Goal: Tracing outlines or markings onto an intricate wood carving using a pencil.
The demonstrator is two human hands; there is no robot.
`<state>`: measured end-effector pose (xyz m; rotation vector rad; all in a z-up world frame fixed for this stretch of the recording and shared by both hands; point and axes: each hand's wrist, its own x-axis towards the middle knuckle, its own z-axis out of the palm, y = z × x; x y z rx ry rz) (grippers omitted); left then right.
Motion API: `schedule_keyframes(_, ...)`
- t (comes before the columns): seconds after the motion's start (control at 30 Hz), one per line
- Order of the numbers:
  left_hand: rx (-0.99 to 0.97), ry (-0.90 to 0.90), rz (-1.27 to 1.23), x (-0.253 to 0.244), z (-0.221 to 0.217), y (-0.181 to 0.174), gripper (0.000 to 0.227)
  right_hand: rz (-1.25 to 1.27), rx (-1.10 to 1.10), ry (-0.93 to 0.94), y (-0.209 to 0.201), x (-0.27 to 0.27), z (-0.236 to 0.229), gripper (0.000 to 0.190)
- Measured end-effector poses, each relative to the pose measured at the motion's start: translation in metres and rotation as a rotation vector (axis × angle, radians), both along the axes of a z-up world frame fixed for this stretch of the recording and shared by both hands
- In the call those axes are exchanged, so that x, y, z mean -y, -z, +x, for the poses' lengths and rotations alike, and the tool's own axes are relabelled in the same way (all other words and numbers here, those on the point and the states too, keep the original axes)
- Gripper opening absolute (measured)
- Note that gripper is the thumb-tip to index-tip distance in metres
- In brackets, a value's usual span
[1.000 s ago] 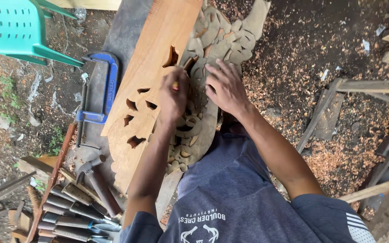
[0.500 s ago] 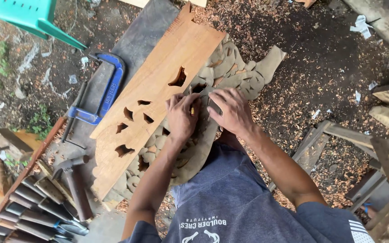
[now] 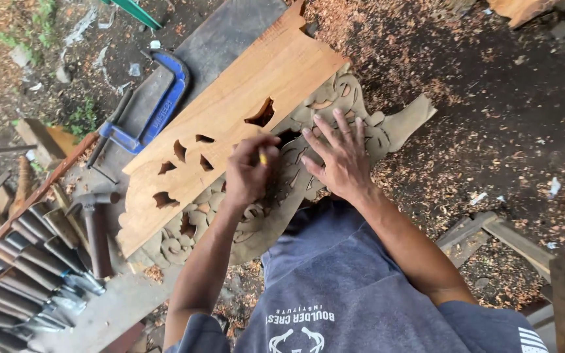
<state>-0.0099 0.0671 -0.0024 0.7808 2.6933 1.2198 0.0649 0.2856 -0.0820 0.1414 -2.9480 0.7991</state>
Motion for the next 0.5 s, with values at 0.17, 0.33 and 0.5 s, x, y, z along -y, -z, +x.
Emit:
schedule_keyframes(0.17,0.563,-0.236,0.257,0.007,0.016,0.009,0.029,-0.013,-0.006,0.002,0.003,0.001,0.001,0.06)
schedule_keyframes(0.33,0.36,-0.143,-0.039,-0.009,0.008,-0.01,0.023,-0.046,0.002,0.033,-0.004,0.003,0.0,0.059)
schedule_keyframes(0.5,0.416,-0.094,-0.053,-0.016,-0.004,-0.021,0.021,-0.047,-0.012,0.045,-0.006,0.003,0.0,0.057)
